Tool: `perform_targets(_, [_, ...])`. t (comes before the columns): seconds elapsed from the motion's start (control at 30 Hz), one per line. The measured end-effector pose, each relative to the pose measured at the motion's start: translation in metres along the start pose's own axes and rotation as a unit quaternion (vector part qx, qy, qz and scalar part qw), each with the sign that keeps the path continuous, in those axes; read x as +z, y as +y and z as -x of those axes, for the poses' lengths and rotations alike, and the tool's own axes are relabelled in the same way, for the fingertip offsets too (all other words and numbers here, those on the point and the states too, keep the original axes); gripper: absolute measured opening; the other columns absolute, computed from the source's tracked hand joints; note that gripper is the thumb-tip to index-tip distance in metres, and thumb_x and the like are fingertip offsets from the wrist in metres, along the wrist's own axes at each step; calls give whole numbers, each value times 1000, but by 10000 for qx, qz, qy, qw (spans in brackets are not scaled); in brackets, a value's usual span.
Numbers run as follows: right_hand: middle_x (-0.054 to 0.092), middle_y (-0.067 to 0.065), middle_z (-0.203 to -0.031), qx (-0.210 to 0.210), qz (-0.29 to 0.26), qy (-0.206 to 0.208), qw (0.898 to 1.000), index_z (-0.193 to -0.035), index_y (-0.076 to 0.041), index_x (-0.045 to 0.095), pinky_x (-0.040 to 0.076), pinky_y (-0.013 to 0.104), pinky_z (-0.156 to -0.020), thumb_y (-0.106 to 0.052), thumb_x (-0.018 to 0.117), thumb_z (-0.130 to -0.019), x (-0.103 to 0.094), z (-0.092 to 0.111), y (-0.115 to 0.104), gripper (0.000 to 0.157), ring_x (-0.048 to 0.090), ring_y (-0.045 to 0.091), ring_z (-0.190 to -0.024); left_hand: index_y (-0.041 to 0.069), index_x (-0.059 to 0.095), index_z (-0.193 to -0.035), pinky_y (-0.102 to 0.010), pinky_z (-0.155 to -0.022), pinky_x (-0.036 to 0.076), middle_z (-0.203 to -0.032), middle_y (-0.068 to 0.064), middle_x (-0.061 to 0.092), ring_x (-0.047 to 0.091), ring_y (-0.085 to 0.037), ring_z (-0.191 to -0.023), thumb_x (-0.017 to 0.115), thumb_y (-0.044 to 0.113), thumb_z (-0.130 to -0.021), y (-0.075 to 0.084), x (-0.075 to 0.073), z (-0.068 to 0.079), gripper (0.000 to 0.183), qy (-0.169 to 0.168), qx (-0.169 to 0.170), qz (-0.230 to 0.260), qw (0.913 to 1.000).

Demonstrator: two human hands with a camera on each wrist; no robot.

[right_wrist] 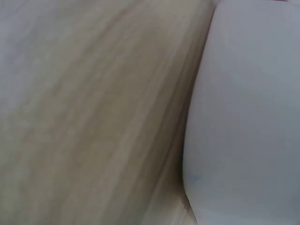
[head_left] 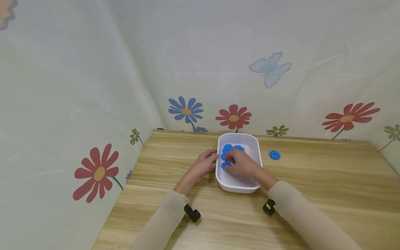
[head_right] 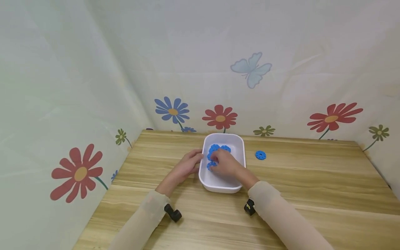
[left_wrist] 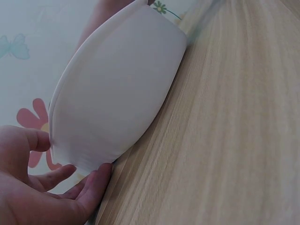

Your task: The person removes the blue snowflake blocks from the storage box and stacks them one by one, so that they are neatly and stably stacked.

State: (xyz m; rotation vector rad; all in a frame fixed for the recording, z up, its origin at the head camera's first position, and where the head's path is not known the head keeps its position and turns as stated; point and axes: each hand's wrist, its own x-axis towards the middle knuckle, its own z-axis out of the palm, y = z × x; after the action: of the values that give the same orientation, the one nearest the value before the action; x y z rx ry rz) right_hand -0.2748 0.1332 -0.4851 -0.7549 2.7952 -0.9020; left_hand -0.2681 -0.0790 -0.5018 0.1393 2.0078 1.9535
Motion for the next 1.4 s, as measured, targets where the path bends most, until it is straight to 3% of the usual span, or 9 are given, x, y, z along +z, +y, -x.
perform_targets(0.33, [67,6,-113,37,504,-171,9986,-121,-3,73,55,44,-105,-21,86,-91,4,0,-4,37,60,23,-106,5,52,-153,-44,-100,60,-148,-19,56,61,-30,-130,55,27,-111,0,0,-1,48,70,-16,-122,9999])
perform_targets(0.57, [65,6,-111,-122,716,-7,9974,-122,-4,72,54,46,-104,-22,88,-89,4,1,-4,41,59,24,-107,4,50,-154,-45,-102,59,-149,-19,56,57,-32,-135,53,26,-111,1,1,-2,49,31,73,-79,9999])
perform_targets(1.0, [63,3,-111,-101,534,-54,9985,-122,-5,69,56,41,-100,-24,88,-88,9,5,-3,43,58,20,-102,3,51,-154,-44,-100,60,-150,-18,55,57,-32,-135,54,27,-111,-2,2,4,49,103,126,-177,9997])
perform_targets(1.4, [63,4,-112,-244,508,-10,9984,-122,-4,69,57,41,-99,-25,87,-88,8,5,-2,44,59,19,-100,5,52,-153,-44,-100,60,-149,-18,56,58,-32,-134,55,27,-111,-2,2,-1,48,69,63,-120,9999])
